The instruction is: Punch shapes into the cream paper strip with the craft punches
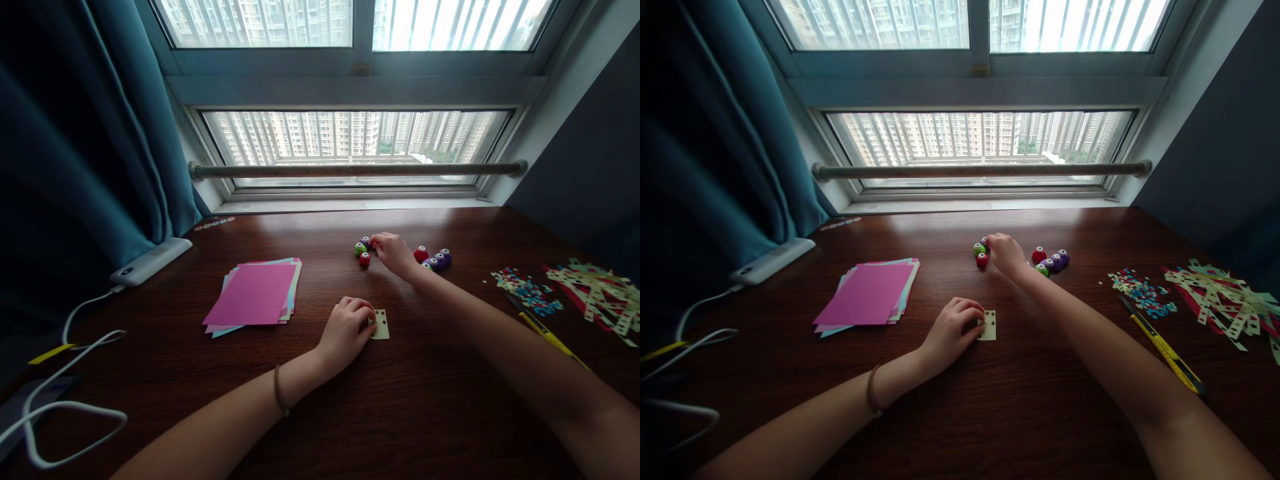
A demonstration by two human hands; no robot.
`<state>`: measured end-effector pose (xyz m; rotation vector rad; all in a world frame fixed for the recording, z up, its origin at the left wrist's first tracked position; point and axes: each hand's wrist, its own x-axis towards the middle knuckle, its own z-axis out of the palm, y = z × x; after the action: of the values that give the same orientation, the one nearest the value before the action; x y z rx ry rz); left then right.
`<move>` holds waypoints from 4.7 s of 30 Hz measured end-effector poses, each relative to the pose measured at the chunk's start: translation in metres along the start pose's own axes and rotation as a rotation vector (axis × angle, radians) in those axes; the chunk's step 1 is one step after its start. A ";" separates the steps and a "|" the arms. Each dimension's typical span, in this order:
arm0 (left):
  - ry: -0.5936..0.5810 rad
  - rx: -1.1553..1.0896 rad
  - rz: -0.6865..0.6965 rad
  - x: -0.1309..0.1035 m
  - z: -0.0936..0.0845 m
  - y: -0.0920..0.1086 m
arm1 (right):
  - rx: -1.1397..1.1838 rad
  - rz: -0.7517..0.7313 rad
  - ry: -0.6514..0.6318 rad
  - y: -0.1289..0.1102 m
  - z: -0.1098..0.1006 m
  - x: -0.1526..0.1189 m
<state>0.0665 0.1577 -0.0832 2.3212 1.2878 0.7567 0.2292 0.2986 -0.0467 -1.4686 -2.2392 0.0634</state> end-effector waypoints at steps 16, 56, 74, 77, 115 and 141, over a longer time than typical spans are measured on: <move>0.009 0.008 0.016 -0.001 0.000 0.002 | -0.079 -0.209 -0.235 0.019 0.020 0.059; -0.127 0.169 0.185 0.003 -0.009 0.002 | 0.520 0.002 -0.193 -0.012 -0.036 -0.156; -0.129 0.308 0.283 0.000 -0.008 0.007 | 0.458 0.026 -0.178 -0.016 -0.025 -0.161; -0.142 0.327 0.268 0.000 -0.008 0.005 | 0.490 0.012 -0.168 -0.017 -0.026 -0.160; 0.012 0.213 0.247 0.001 -0.004 -0.005 | 0.663 0.006 -0.094 -0.017 -0.026 -0.159; -0.158 0.117 0.327 -0.011 -0.010 0.008 | -0.144 0.192 0.004 -0.060 0.005 -0.105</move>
<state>0.0611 0.1448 -0.0741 2.6647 0.9195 0.5908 0.2095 0.1814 -0.0704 -1.7552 -2.1310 -0.0412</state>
